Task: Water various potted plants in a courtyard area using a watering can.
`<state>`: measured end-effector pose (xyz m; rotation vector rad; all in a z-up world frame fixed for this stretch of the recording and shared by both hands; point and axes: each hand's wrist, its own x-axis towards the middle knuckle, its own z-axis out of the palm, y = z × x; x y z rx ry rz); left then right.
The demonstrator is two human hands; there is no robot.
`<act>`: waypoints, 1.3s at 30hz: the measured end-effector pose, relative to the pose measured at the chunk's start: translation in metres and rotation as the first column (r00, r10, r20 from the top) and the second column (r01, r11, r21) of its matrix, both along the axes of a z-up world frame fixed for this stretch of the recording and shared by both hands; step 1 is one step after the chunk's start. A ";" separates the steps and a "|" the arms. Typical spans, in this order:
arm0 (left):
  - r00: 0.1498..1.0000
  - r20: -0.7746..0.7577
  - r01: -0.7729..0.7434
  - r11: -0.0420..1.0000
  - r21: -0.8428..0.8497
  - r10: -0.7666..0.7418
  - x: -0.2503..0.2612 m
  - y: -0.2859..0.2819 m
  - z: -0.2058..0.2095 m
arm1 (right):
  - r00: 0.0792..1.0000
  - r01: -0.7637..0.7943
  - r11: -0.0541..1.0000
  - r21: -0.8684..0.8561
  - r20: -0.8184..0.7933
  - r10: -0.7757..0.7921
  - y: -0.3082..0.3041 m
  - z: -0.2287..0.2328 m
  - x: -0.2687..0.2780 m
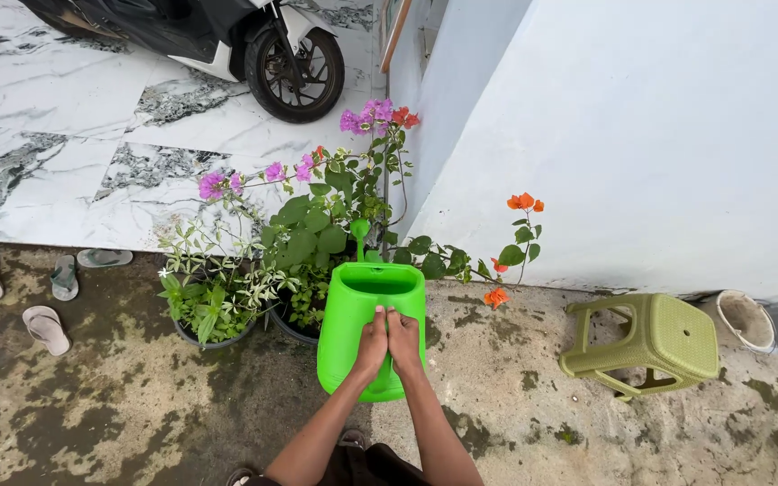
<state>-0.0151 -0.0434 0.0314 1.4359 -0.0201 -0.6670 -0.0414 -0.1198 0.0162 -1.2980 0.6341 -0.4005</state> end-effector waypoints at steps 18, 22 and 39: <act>0.996 -0.004 -0.086 0.993 0.074 0.087 -0.045 0.138 -0.012 | 0.997 -0.074 0.992 0.104 0.016 0.073 0.142 0.014 -0.040; 0.996 -0.024 -0.090 0.995 0.040 0.091 -0.059 0.179 0.005 | 0.999 -0.048 0.993 0.108 -0.014 0.050 0.180 0.004 -0.054; 0.992 -0.078 0.101 0.993 0.063 -0.096 -0.107 0.189 -0.019 | 0.986 0.152 0.984 0.094 -0.081 -0.144 0.197 -0.004 -0.116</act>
